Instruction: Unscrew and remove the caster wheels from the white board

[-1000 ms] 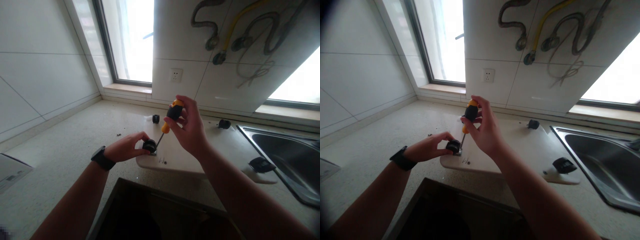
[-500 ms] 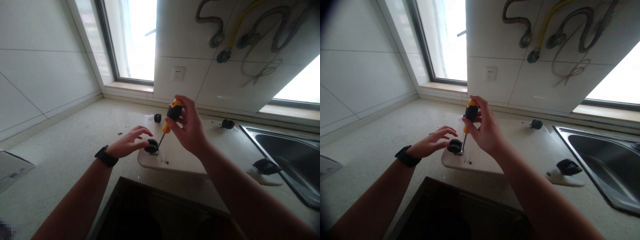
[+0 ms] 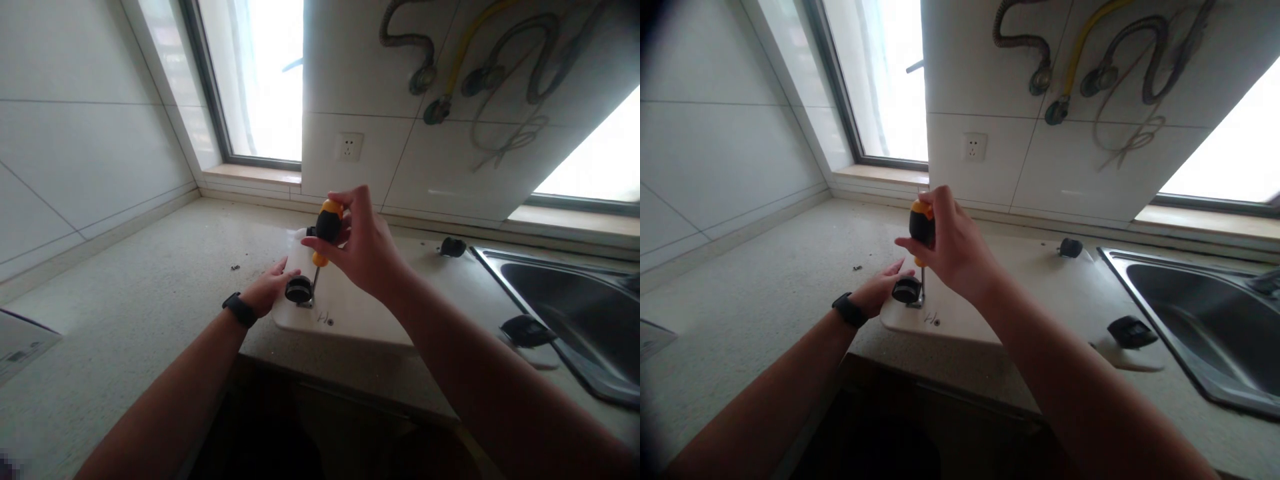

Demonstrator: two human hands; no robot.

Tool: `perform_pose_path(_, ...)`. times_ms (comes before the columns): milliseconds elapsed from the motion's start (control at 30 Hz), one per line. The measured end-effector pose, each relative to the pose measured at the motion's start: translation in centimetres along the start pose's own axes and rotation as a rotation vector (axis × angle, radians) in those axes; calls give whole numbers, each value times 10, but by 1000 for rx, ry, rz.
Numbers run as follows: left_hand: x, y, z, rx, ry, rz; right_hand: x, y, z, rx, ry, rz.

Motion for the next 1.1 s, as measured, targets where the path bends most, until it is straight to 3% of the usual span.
perform_pose_path(233, -7, -17, 0, -54, 23, 66, 0, 19, 4, -3, -31, -23)
perform_pose_path(400, -17, -23, -5, -120, 58, 114, -2, 28, -7, -96, -110, -14)
perform_pose_path(567, -26, -3, -25, -435, 107, -105, -7, 20, -20, -394, -158, 67)
perform_pose_path(667, -15, -9, -64, -534, -103, -159, -13, 12, -16, -579, -126, 228)
perform_pose_path(733, 1, -29, -88, -575, -307, -77, -16, 6, -11, -698, -94, 371)
perform_pose_path(800, 16, -50, -94, -553, -371, 79, -19, 3, -8, -745, -72, 481)
perform_pose_path(867, 23, -66, -86, -527, -301, 222, -25, 1, -10, -690, -59, 538)
perform_pose_path(933, 24, -72, -75, -540, -219, 276, -33, -1, -13, -546, -39, 573)
perform_pose_path(1100, 16, -66, -70, -627, -223, 192, -55, 0, -14, -117, 113, 638)
Point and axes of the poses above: each hand's wrist, its own x-axis away from the middle knuckle, its own y-axis out of the back of the hand, z = x × y, the point moved 8 cm from there along -x, towards the middle knuckle, and after that the axes turned 14 degrees about y, right-handed, at the moved point
